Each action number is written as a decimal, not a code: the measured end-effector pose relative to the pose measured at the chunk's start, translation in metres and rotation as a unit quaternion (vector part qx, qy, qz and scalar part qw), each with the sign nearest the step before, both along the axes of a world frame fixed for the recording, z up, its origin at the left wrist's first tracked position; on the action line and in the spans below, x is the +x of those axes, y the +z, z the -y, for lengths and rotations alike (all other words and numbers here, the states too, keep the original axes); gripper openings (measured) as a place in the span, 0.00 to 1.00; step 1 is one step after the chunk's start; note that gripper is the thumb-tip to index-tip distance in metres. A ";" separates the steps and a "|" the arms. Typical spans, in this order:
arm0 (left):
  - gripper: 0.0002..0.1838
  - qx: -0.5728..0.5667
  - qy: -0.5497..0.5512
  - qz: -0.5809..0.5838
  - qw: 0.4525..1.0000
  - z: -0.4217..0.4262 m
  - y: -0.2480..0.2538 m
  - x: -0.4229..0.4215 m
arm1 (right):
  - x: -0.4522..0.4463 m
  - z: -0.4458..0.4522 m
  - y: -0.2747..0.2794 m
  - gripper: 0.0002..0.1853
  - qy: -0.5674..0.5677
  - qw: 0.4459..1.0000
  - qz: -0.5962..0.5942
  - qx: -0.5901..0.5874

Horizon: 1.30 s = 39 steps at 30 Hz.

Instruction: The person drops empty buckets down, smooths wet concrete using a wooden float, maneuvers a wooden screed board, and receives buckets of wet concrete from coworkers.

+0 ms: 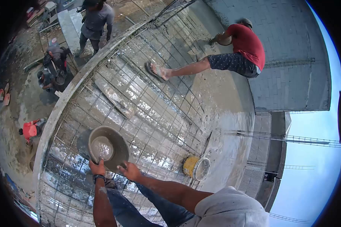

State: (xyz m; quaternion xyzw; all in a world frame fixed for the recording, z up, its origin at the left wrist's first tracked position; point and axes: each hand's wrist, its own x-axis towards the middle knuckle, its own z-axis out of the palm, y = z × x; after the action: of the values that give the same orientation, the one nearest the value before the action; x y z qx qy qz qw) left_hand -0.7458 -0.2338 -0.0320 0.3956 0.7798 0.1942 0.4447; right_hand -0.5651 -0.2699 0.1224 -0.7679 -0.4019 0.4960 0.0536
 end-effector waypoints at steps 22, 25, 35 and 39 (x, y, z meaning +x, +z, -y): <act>0.51 -0.134 -0.063 -0.068 0.987 -0.006 -0.016 0.021 | 0.175 -0.080 0.094 0.42 0.200 0.975 0.065 0.072; 0.53 -0.100 -0.056 -0.093 0.989 -0.008 0.001 0.031 | 0.180 -0.101 0.097 0.44 0.103 0.965 0.169 0.169; 0.46 -0.064 0.027 -0.029 0.997 -0.009 0.037 0.030 | 0.173 -0.212 0.008 0.56 0.216 0.877 0.337 0.265; 0.44 -0.007 0.052 -0.007 0.999 -0.001 0.027 0.032 | 0.140 -0.204 -0.091 0.42 0.407 0.899 0.159 -0.005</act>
State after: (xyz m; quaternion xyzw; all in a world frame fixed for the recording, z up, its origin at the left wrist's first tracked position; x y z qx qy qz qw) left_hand -0.7142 -0.2325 -0.0053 0.3520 0.8038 0.2088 0.4317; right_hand -0.4255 -0.0661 0.0313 -0.6058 -0.6802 0.3479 -0.2220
